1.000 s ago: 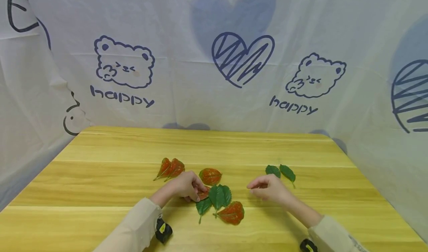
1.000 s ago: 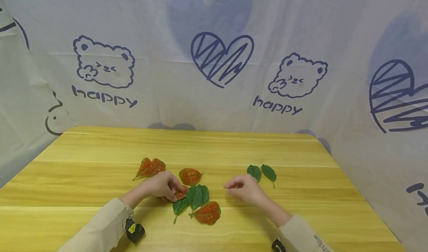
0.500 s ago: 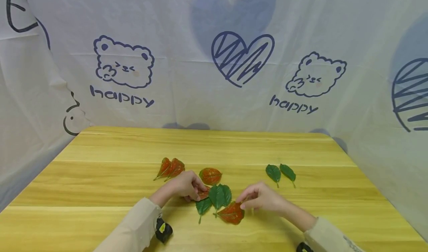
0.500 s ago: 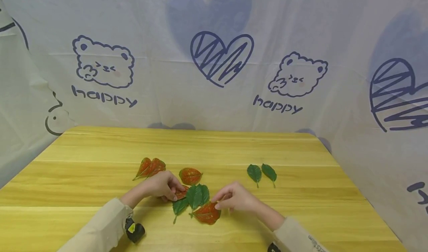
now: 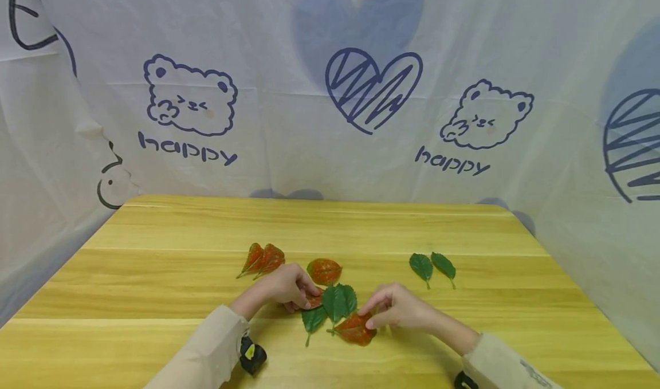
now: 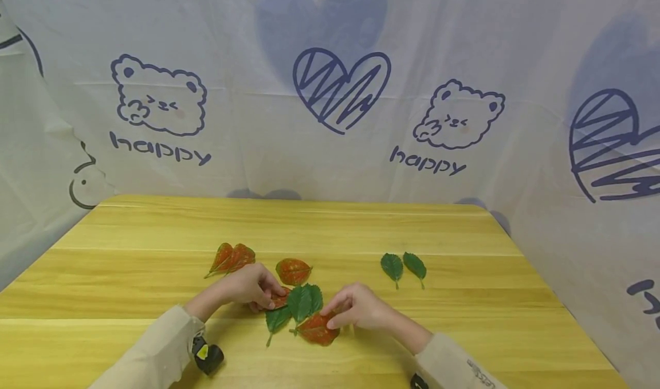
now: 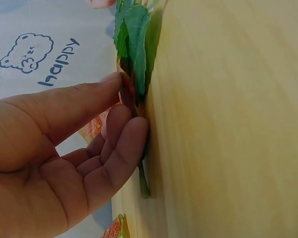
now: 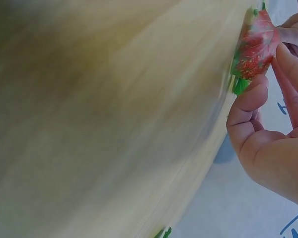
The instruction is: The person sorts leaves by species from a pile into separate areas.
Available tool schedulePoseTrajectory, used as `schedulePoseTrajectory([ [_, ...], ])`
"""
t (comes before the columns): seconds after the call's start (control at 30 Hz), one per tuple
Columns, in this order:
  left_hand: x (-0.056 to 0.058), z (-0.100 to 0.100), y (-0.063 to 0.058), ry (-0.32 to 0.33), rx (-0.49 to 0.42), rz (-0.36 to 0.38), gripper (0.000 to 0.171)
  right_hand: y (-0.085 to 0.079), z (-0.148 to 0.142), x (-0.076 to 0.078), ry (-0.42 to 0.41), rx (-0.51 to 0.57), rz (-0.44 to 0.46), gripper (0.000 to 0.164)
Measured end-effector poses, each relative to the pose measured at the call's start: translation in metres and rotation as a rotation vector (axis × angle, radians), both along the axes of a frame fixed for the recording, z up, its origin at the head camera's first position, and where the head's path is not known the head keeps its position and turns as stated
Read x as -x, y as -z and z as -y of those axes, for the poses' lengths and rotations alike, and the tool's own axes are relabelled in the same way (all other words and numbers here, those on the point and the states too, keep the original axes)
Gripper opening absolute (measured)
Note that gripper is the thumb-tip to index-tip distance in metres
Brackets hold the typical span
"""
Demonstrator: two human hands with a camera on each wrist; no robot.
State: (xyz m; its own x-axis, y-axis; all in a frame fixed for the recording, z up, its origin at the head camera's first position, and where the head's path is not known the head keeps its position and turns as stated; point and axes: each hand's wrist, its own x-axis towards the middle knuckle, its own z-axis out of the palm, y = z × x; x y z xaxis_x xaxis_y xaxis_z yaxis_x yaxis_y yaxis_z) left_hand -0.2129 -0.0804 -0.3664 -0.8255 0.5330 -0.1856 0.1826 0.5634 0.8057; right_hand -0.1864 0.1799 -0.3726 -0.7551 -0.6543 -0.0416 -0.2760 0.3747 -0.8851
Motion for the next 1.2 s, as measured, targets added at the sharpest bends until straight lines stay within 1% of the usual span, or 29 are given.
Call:
schedulePoseTrajectory([
  [0.13, -0.001, -0.001, -0.001, 0.0, -0.003, 0.006, 0.016, 0.002, 0.002, 0.0, 0.011, -0.024, -0.029, 0.021],
  [0.23, -0.002, -0.003, -0.003, -0.002, -0.003, 0.015, 0.014, 0.003, 0.003, -0.001, 0.016, -0.035, -0.027, 0.02],
  [0.37, -0.003, -0.006, -0.007, -0.011, -0.005, 0.029, 0.012, 0.005, 0.003, -0.001, -0.017, -0.024, -0.03, 0.019],
  [0.43, -0.003, -0.007, -0.008, -0.016, -0.009, 0.033, 0.012, 0.006, 0.003, -0.001, -0.042, -0.021, -0.046, 0.018],
  [0.6, -0.001, -0.009, -0.008, -0.025, -0.01, 0.009, 0.015, 0.006, 0.005, 0.0, -0.042, -0.051, -0.038, 0.017],
  [0.67, 0.0, -0.01, -0.007, -0.031, -0.017, -0.007, 0.016, 0.006, 0.005, 0.0, -0.033, -0.056, -0.019, 0.018],
  [0.83, 0.003, -0.011, -0.004, -0.067, -0.061, -0.028, 0.017, 0.005, 0.005, 0.0, -0.031, -0.044, 0.002, 0.018],
  [0.9, 0.004, -0.012, -0.004, -0.072, -0.084, -0.026, 0.018, 0.005, 0.005, -0.001, -0.032, -0.042, 0.001, 0.018],
  [0.97, 0.005, -0.013, -0.004, -0.059, -0.114, -0.02, 0.019, 0.005, 0.004, 0.0, -0.034, -0.042, -0.002, 0.018],
  [1.1, 0.006, -0.016, -0.005, -0.013, -0.173, -0.006, 0.02, 0.006, 0.004, 0.0, -0.038, -0.039, 0.001, 0.018],
  [1.2, 0.006, -0.017, -0.004, 0.008, -0.19, -0.006, 0.022, 0.006, 0.003, 0.001, -0.046, -0.027, 0.005, 0.018],
])
